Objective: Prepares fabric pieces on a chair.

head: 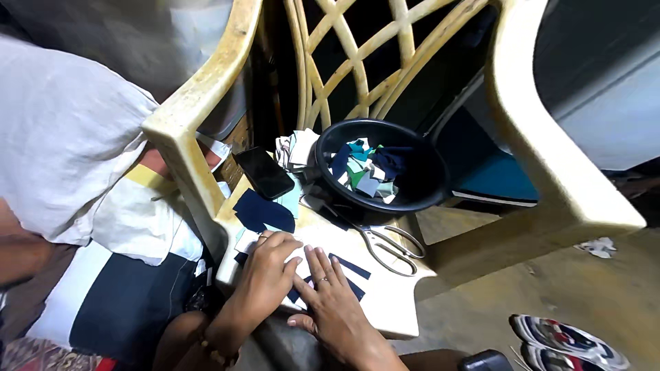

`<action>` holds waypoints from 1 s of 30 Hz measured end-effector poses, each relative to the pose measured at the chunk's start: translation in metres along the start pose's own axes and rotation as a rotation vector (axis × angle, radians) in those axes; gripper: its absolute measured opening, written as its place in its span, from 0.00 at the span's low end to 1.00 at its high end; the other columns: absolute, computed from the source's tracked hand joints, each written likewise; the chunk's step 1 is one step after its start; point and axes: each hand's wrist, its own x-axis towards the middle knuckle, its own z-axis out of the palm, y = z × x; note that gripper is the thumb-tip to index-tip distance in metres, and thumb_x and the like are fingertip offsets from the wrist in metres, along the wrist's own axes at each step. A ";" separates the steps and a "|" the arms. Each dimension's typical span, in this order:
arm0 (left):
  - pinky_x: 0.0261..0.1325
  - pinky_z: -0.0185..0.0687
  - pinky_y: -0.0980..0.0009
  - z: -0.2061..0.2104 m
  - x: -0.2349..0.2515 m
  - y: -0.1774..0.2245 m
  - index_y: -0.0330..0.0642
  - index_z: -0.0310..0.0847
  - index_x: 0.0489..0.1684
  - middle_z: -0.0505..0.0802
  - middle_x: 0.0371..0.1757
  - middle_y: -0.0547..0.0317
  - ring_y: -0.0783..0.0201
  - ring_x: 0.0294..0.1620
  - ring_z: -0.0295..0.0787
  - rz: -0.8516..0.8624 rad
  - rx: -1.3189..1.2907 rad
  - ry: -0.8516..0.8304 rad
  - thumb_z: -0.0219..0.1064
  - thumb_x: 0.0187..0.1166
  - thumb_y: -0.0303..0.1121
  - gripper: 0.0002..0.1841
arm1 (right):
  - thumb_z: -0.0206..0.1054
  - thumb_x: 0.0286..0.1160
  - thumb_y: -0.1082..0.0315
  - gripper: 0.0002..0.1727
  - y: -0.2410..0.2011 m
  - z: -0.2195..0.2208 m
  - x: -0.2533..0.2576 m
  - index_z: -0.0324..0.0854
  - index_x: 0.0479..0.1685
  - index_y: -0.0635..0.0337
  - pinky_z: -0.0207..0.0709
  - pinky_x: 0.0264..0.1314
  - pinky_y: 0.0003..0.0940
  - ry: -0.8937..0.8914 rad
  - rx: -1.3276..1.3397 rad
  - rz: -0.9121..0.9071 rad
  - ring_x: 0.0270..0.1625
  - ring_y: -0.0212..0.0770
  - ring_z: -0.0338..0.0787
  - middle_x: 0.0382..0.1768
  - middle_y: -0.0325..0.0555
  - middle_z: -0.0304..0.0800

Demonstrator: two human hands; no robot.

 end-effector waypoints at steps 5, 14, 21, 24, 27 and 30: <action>0.84 0.64 0.54 0.004 0.065 0.023 0.33 0.81 0.73 0.85 0.74 0.42 0.45 0.80 0.75 -0.147 0.117 -0.457 0.57 0.88 0.28 0.19 | 0.58 0.67 0.25 0.42 -0.003 0.002 0.000 0.80 0.80 0.37 0.59 0.84 0.69 -0.013 -0.003 0.024 0.85 0.75 0.67 0.82 0.76 0.66; 0.78 0.67 0.44 0.027 0.123 0.019 0.30 0.79 0.69 0.85 0.68 0.34 0.39 0.75 0.76 -0.191 0.274 -0.856 0.57 0.87 0.28 0.17 | 0.67 0.63 0.28 0.44 -0.003 0.003 0.000 0.74 0.84 0.33 0.48 0.89 0.69 -0.084 0.068 0.040 0.89 0.74 0.59 0.87 0.77 0.57; 0.64 0.74 0.51 0.028 0.131 0.005 0.28 0.83 0.53 0.88 0.52 0.39 0.48 0.56 0.83 -0.174 0.199 -0.836 0.61 0.87 0.29 0.11 | 0.68 0.68 0.32 0.44 -0.005 -0.009 0.006 0.67 0.89 0.32 0.36 0.92 0.68 -0.251 0.104 0.089 0.93 0.71 0.47 0.91 0.74 0.48; 0.59 0.76 0.55 0.027 0.126 0.002 0.29 0.85 0.50 0.89 0.46 0.43 0.53 0.49 0.83 -0.191 0.127 -0.755 0.65 0.83 0.27 0.09 | 0.70 0.66 0.32 0.44 -0.007 -0.014 0.001 0.69 0.87 0.32 0.38 0.90 0.71 -0.194 0.123 0.078 0.94 0.68 0.49 0.90 0.70 0.52; 0.56 0.78 0.58 0.023 0.121 0.004 0.30 0.84 0.50 0.88 0.44 0.45 0.56 0.46 0.83 -0.235 0.086 -0.683 0.65 0.82 0.24 0.07 | 0.75 0.63 0.38 0.42 -0.013 -0.035 -0.005 0.76 0.83 0.39 0.37 0.90 0.73 -0.158 0.190 0.028 0.94 0.67 0.49 0.90 0.67 0.55; 0.54 0.80 0.55 0.018 0.108 0.005 0.28 0.84 0.46 0.88 0.41 0.43 0.53 0.44 0.84 -0.308 0.080 -0.543 0.66 0.79 0.21 0.05 | 0.77 0.64 0.44 0.35 -0.019 -0.059 -0.011 0.85 0.74 0.48 0.38 0.89 0.75 -0.147 0.260 -0.034 0.94 0.66 0.51 0.89 0.63 0.60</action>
